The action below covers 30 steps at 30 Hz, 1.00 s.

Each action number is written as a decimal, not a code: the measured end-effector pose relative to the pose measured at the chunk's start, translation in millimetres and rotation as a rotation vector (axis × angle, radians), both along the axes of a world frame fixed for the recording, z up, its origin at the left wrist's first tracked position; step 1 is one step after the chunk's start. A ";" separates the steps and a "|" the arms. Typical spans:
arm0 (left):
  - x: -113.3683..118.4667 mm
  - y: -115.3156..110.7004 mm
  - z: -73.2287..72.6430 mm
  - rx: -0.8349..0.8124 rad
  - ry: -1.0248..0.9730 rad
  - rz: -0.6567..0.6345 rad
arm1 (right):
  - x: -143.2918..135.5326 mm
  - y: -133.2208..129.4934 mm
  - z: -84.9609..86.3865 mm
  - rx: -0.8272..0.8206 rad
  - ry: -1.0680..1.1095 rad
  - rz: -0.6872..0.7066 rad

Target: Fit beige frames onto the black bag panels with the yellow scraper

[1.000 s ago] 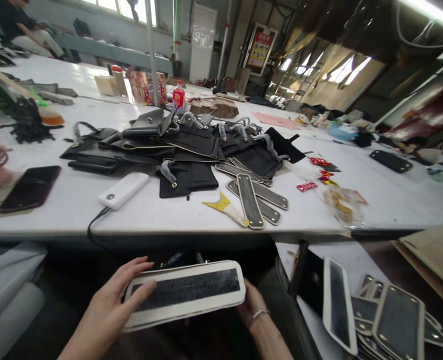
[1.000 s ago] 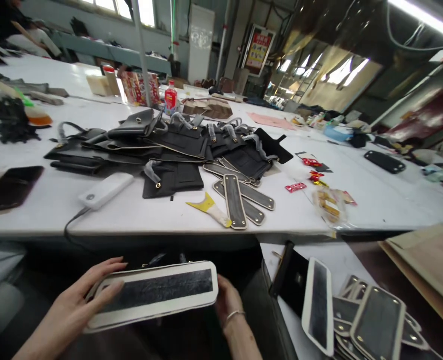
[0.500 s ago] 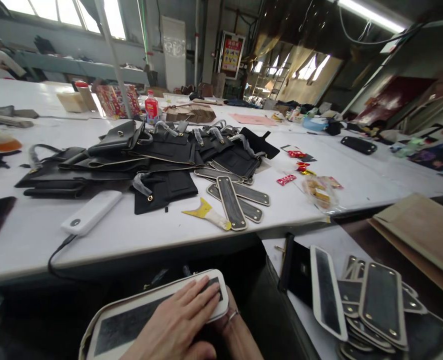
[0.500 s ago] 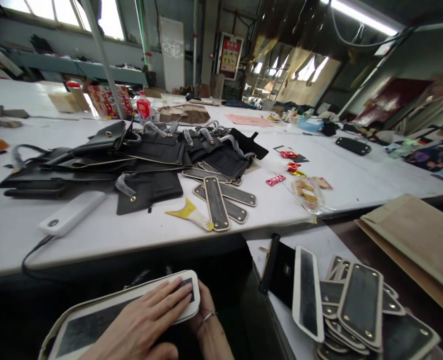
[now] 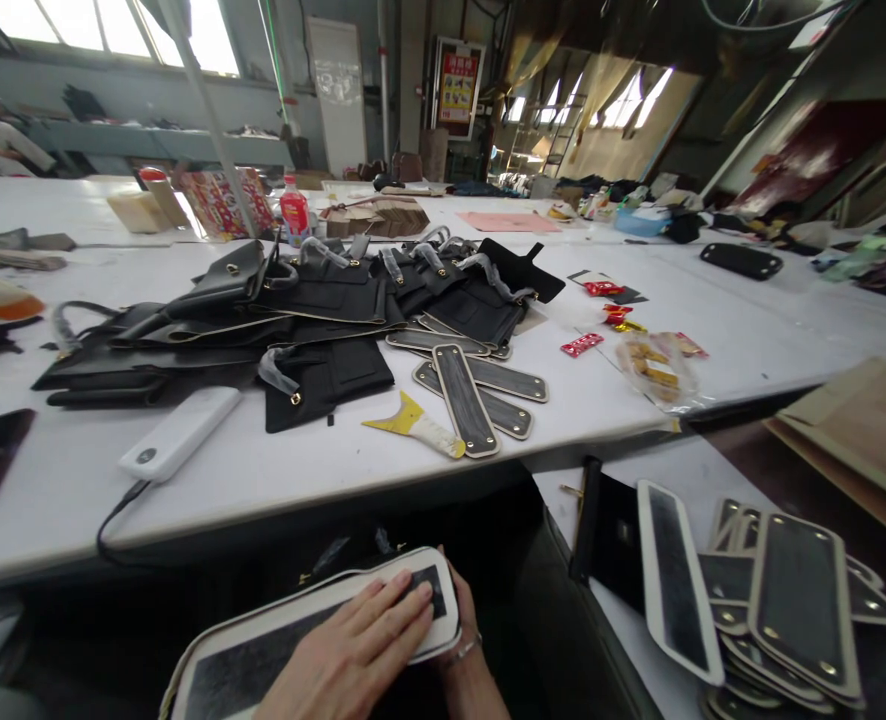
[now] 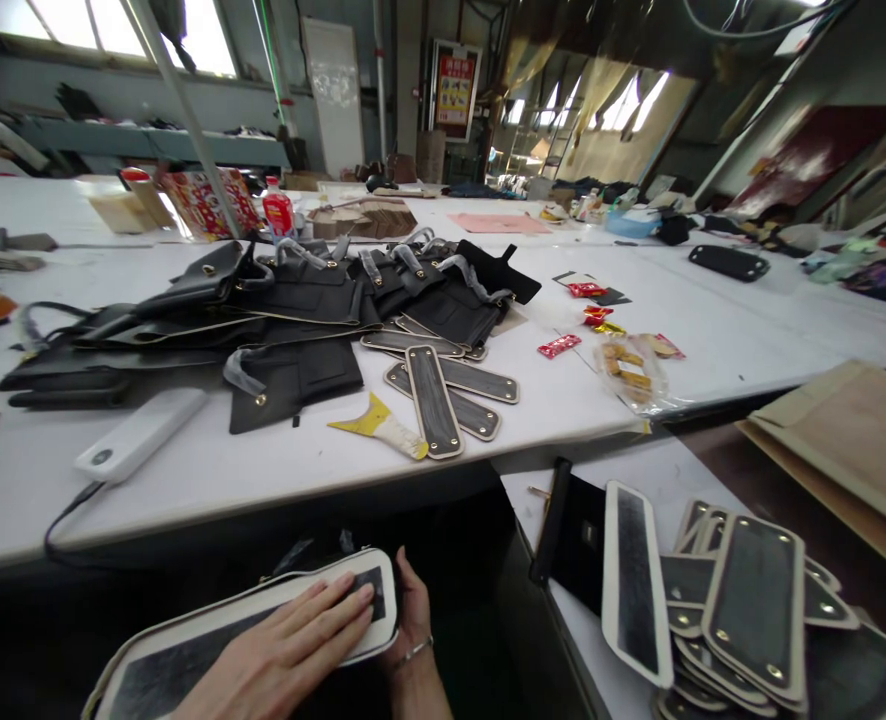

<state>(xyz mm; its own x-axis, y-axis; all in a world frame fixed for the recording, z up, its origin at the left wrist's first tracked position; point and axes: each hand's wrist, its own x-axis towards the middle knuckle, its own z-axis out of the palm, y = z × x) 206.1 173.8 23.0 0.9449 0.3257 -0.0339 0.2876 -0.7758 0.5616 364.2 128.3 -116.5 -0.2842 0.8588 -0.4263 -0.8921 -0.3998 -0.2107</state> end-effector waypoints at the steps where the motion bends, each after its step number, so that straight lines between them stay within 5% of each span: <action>1: 0.2 -1.2 2.2 -0.003 0.000 0.014 | 0.1 0.3 1.7 0.002 0.006 0.008; 10: 1.2 -3.2 7.9 -0.031 0.019 0.063 | 11.1 1.1 20.3 0.041 -0.078 -0.065; 20: 27.6 -0.9 28.8 -0.005 0.103 0.139 | -7.1 -24.8 -22.2 0.134 -0.334 -0.197; 30: 24.0 -3.4 21.5 0.001 0.077 0.135 | -23.5 -59.3 -33.4 0.229 -0.648 -0.209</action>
<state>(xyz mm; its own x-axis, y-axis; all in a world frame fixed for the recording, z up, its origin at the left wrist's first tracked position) 230.1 170.3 44.4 0.8871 0.4498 -0.1037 0.4314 -0.7278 0.5331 340.8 69.0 -149.9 0.1453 0.9556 -0.2563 -0.6125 -0.1165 -0.7818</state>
